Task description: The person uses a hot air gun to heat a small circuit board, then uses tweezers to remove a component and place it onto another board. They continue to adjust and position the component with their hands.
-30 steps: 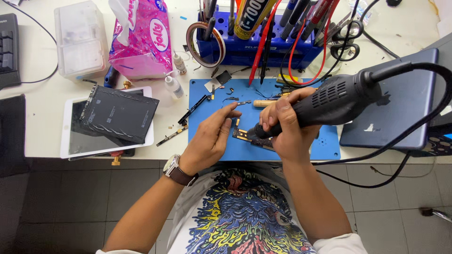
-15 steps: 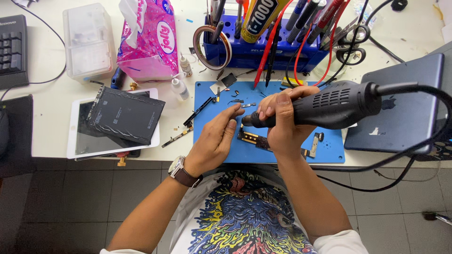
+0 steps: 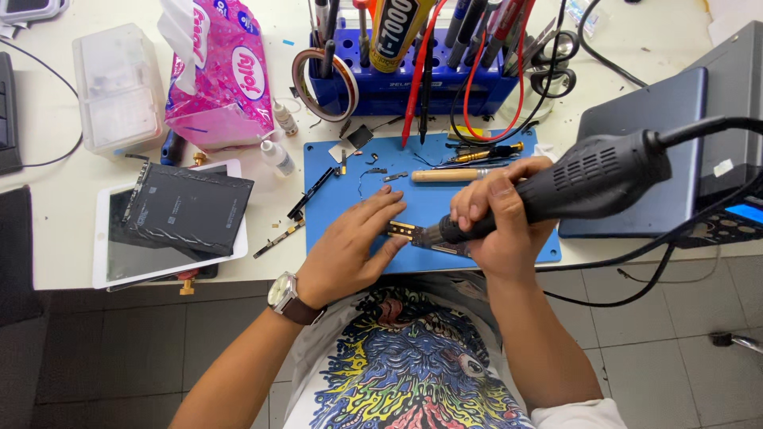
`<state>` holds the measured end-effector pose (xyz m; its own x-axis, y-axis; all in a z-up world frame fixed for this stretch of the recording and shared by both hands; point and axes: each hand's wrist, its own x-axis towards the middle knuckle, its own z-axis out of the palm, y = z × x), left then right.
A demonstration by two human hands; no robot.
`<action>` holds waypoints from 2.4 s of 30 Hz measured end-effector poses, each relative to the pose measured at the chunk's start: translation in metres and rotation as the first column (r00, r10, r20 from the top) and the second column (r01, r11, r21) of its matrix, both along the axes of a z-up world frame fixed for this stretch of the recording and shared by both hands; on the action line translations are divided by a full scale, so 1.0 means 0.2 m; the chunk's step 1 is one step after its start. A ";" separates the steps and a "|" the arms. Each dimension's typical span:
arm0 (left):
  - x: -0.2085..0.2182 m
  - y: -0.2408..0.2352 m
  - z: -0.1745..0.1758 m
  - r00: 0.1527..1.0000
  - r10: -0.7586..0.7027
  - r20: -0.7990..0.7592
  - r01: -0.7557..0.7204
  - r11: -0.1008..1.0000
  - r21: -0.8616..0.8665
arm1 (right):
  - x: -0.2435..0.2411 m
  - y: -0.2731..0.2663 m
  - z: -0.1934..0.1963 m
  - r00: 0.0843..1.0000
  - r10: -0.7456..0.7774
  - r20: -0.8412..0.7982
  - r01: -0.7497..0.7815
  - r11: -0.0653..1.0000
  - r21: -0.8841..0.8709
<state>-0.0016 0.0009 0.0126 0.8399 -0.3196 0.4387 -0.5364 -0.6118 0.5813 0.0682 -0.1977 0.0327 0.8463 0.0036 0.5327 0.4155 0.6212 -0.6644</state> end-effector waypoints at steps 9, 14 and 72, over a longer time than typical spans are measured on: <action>0.00 -0.03 -0.02 0.997 -0.026 0.072 0.003 0.951 0.308 | -0.06 -0.37 -0.02 0.981 -0.193 -0.017 0.189 0.974 -0.123; 0.00 -0.04 -0.04 0.996 -0.049 0.076 0.017 0.929 0.369 | -0.10 -0.45 0.04 0.945 -0.320 -0.070 0.308 0.940 -0.147; 0.25 -0.13 -0.01 0.890 -0.192 0.413 -0.096 0.808 0.582 | -0.15 -0.53 0.12 0.895 -0.428 -0.123 0.427 0.904 -0.037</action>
<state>0.0487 -0.0244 0.0114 0.5826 -0.6643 0.4683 -0.6781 -0.7149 -0.1705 0.0391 -0.3033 0.0567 0.8270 -0.3693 0.4239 0.5527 0.3963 -0.7331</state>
